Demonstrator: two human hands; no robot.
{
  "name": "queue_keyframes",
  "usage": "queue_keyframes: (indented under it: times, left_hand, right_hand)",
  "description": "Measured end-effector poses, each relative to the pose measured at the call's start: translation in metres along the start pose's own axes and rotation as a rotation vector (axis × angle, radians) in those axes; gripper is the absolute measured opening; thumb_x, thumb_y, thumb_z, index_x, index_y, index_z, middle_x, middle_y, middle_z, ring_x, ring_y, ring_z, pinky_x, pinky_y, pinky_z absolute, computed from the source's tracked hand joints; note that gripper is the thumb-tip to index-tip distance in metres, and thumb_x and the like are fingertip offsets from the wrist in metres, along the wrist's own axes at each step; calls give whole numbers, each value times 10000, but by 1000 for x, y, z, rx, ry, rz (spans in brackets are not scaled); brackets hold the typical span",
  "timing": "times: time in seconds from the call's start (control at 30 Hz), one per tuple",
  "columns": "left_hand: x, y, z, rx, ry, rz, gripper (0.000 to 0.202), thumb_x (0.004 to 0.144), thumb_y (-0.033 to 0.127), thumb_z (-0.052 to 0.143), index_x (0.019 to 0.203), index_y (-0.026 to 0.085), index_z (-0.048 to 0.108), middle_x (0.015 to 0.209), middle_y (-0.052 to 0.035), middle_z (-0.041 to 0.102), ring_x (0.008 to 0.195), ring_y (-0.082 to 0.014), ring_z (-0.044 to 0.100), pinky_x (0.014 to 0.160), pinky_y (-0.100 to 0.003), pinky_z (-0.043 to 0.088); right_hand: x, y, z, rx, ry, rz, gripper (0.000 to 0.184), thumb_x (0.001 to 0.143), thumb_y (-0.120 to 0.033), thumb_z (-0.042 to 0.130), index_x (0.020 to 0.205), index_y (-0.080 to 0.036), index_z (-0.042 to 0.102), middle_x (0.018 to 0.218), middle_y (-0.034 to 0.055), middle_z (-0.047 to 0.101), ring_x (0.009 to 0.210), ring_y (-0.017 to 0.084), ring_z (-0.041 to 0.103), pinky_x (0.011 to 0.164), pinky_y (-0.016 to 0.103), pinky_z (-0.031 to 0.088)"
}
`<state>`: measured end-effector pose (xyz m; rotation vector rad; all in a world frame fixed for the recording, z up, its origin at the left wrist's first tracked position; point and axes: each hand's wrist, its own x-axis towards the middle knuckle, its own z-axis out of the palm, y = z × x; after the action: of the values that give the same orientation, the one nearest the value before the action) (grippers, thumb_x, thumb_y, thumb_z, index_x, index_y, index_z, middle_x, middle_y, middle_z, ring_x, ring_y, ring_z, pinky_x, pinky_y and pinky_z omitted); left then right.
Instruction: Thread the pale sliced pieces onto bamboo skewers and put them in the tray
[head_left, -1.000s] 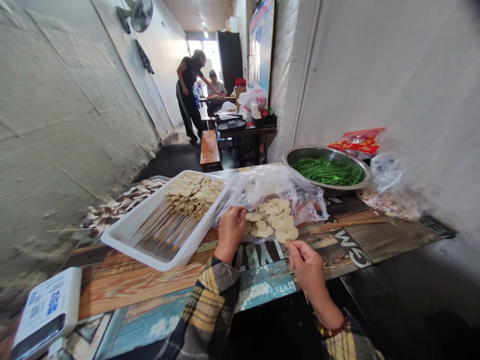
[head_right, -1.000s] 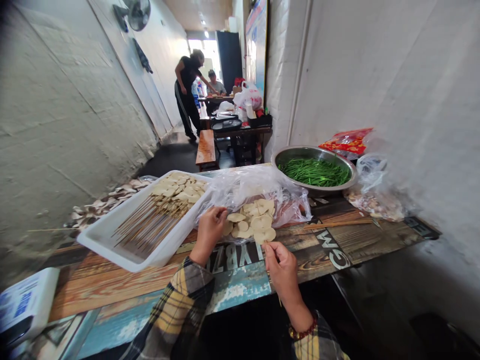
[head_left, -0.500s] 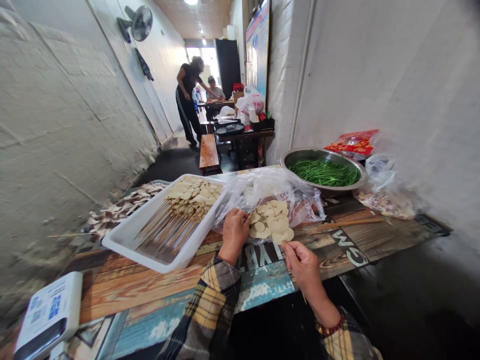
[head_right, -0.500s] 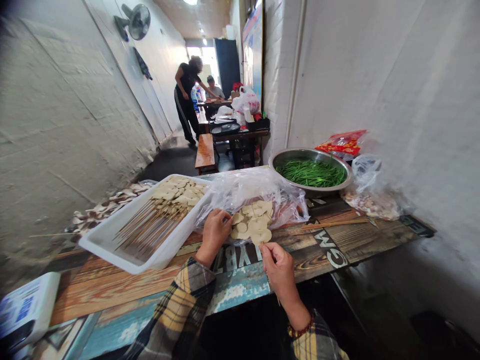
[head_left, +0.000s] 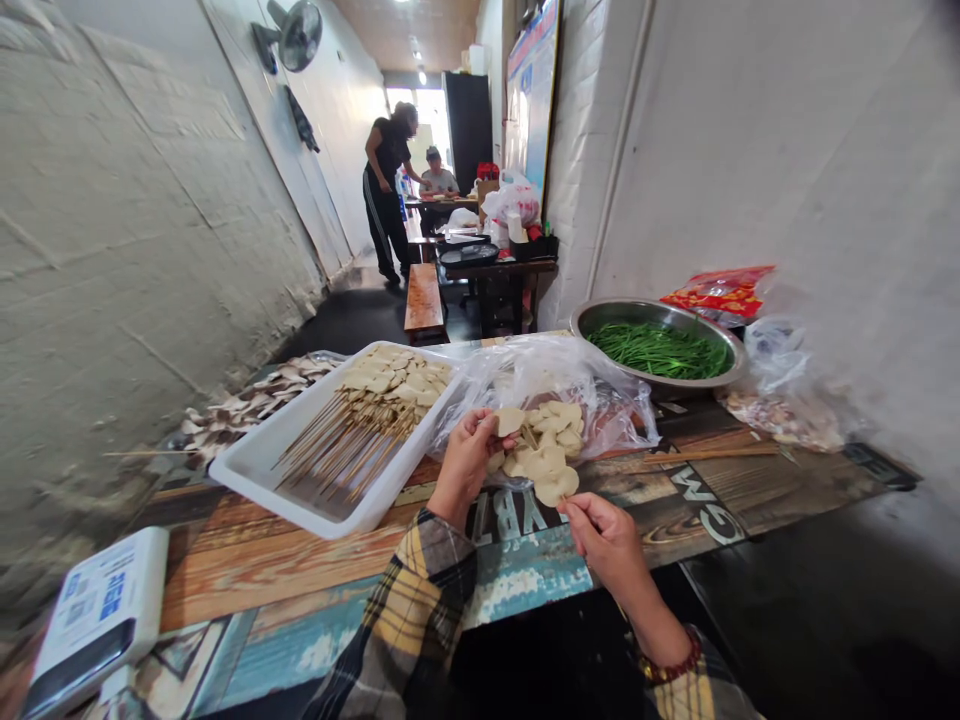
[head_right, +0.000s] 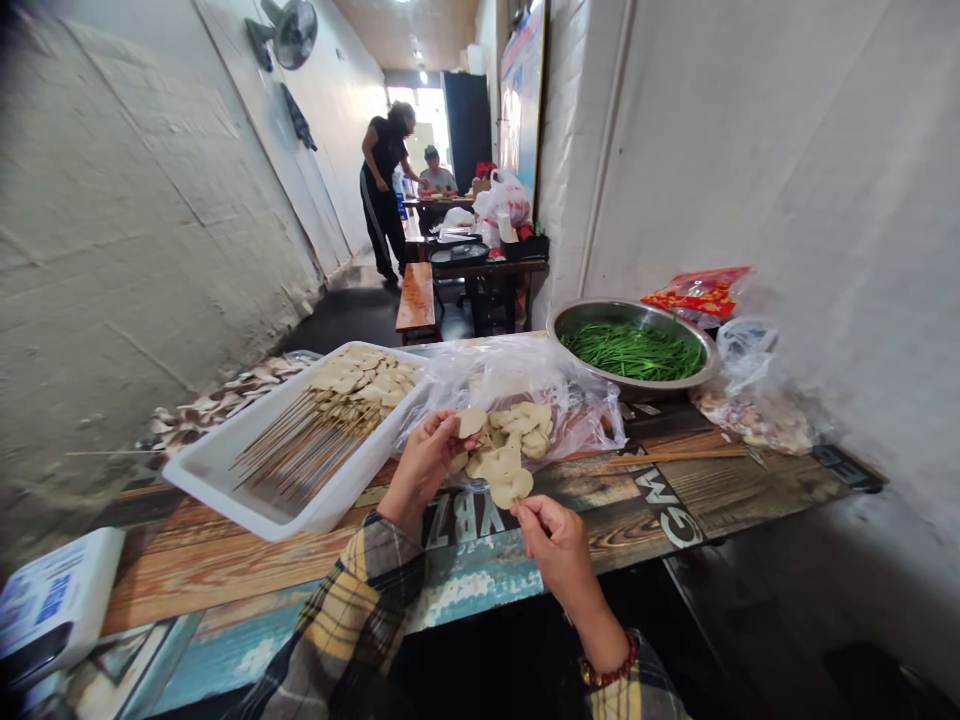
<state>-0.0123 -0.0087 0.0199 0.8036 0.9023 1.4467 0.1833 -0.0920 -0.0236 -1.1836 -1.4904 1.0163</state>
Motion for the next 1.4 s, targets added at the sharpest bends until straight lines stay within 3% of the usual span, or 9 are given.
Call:
queue_keyframes:
  times: [0.1, 0.23, 0.5, 0.93, 1.13, 1.4]
  left_hand:
    - [-1, 2, 2, -36, -5, -5, 410, 622, 303, 807, 944, 137, 614, 824, -38, 700, 689, -142, 668, 642, -238, 513]
    - [-2, 2, 3, -57, 29, 13, 380, 562, 263, 835, 863, 132, 644, 775, -27, 701, 692, -155, 672, 643, -244, 510]
    - [-4, 2, 6, -52, 58, 27, 355, 568, 258, 830, 813, 153, 595, 746, -6, 692, 741, -190, 692, 662, -274, 523]
    - [-5, 0, 5, 11, 69, 85, 284, 615, 276, 792, 791, 151, 608, 749, -14, 691, 669, -155, 664, 666, -281, 518]
    - [-2, -1, 2, 149, 99, 165, 210, 630, 252, 769, 769, 150, 648, 709, 4, 658, 614, -99, 576, 581, -210, 445]
    - [0, -6, 0, 448, 121, 300, 144, 677, 252, 722, 774, 167, 657, 687, 13, 630, 620, -113, 538, 583, -220, 402]
  right_hand:
    - [-1, 0, -1, -12, -36, 3, 324, 891, -397, 520, 780, -139, 681, 437, -64, 444, 396, 93, 413, 440, 210, 329]
    - [-3, 0, -2, -47, -95, -3, 333, 896, -391, 507, 800, -128, 687, 438, -59, 454, 398, 95, 426, 445, 209, 333]
    - [-1, 0, 0, -100, -97, -21, 309, 893, -362, 511, 821, -128, 699, 458, -44, 491, 412, 103, 462, 458, 211, 349]
    - [0, -2, 1, -155, -94, -15, 330, 895, -373, 495, 781, -135, 693, 449, -42, 482, 421, 107, 467, 472, 212, 361]
    - [2, -5, 3, -161, -65, -31, 332, 885, -377, 500, 762, -129, 683, 455, -43, 474, 415, 105, 459, 456, 210, 353]
    - [3, -3, 5, -219, -52, -41, 319, 894, -354, 495, 753, -136, 680, 451, -45, 486, 421, 106, 470, 469, 207, 355]
